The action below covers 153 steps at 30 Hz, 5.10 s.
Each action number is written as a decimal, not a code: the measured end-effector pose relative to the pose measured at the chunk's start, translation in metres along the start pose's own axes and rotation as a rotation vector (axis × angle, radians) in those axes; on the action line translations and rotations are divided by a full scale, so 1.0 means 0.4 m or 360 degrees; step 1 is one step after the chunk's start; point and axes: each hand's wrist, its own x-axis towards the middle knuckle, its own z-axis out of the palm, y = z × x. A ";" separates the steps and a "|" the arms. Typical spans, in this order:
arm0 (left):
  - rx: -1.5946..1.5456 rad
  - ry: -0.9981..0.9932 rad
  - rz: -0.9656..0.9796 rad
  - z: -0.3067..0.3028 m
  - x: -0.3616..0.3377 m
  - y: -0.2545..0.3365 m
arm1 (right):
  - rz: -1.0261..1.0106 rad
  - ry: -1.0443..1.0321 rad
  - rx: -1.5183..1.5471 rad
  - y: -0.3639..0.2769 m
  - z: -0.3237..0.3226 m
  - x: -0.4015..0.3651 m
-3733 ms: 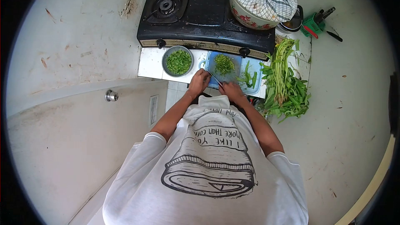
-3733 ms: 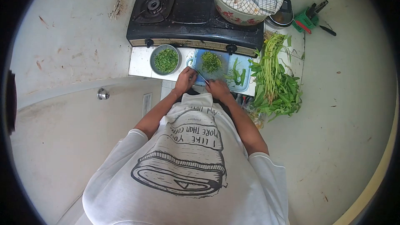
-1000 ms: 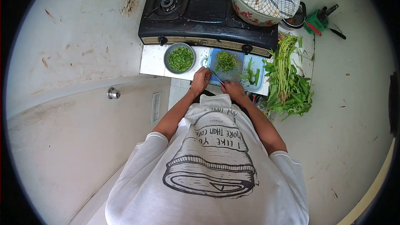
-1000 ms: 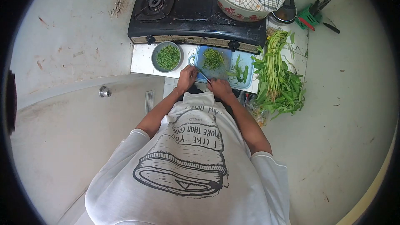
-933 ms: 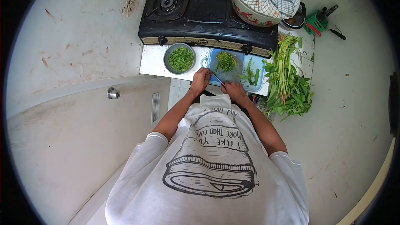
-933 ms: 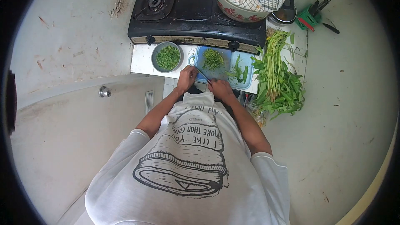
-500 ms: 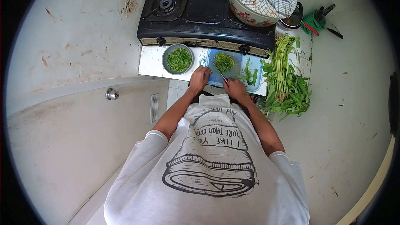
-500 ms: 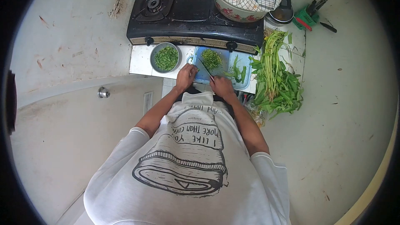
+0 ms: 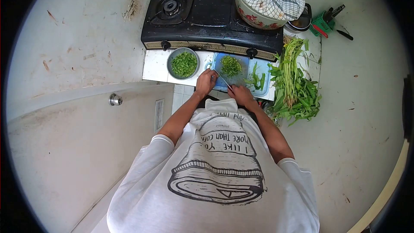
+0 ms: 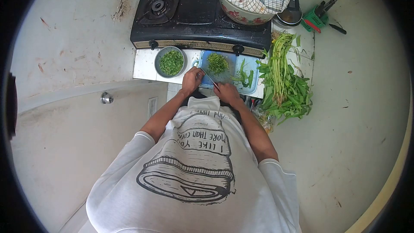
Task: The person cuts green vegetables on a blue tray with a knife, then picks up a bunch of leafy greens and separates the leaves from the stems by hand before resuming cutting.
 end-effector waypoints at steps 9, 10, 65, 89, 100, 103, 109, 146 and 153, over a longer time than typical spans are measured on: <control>0.0036 0.0002 0.0020 -0.001 -0.010 0.005 | -0.0016 0.0028 -0.0033 0.012 0.027 0.027; 0.0042 0.0008 0.0039 -0.002 -0.013 0.004 | -0.0012 0.0023 -0.0039 0.011 0.027 0.028; -0.0031 -0.0018 -0.0052 -0.018 -0.012 0.017 | -0.0072 0.0133 -0.0103 0.009 0.034 0.025; -0.0042 0.0026 -0.0073 -0.006 -0.011 0.004 | -0.0097 0.0092 -0.0146 -0.003 0.024 0.027; -0.0126 0.0022 -0.0094 -0.008 -0.012 0.006 | -0.0034 0.0050 -0.0079 -0.004 0.010 0.010; 0.0000 0.0015 -0.0046 -0.011 -0.012 0.005 | -0.0084 0.0022 -0.0088 0.003 0.016 0.010; 0.0048 0.0025 -0.0042 -0.005 -0.016 0.006 | -0.0073 0.0034 -0.0094 0.001 0.031 0.021; 0.0104 -0.0065 0.0020 -0.024 -0.029 0.013 | 0.0047 0.0105 -0.0176 -0.001 0.012 0.016; 0.0123 0.0023 0.0163 -0.005 -0.013 0.001 | 0.0047 0.0049 -0.0025 -0.009 -0.009 0.009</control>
